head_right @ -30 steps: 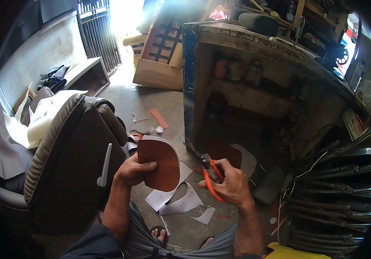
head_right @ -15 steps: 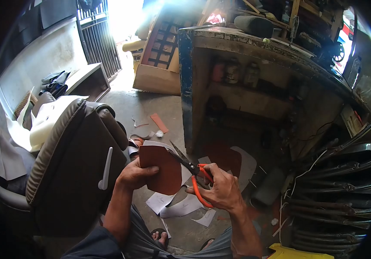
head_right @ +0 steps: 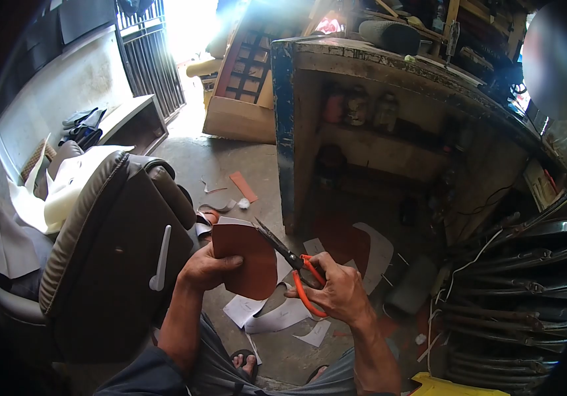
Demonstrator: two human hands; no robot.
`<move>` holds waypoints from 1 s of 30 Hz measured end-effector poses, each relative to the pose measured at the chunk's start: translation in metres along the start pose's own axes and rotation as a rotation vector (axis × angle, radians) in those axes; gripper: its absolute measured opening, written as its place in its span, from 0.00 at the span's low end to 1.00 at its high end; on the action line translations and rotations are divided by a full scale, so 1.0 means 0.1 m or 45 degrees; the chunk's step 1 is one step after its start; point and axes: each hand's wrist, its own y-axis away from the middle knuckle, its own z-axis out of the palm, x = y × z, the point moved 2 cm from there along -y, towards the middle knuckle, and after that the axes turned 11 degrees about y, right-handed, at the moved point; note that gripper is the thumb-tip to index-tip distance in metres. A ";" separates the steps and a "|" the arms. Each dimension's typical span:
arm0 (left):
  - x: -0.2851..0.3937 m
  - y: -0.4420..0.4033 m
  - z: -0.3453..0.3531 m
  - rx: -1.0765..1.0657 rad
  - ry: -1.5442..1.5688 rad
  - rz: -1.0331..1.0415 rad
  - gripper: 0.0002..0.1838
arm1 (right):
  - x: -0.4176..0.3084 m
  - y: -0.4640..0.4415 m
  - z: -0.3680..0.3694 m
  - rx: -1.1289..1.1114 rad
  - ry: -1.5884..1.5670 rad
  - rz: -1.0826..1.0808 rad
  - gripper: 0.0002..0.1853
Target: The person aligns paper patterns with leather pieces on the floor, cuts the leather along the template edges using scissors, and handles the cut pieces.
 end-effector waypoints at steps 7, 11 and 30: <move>0.01 0.00 -0.03 0.043 0.008 -0.053 0.27 | 0.04 -0.02 0.02 0.030 -0.047 -0.042 0.32; 0.00 -0.01 -0.08 0.010 0.010 -0.044 0.27 | 0.13 -0.02 0.01 0.031 -0.077 -0.049 0.32; 0.47 0.53 -0.23 0.262 -0.445 -0.101 0.23 | 1.38 0.91 -0.12 -0.654 0.234 0.554 0.27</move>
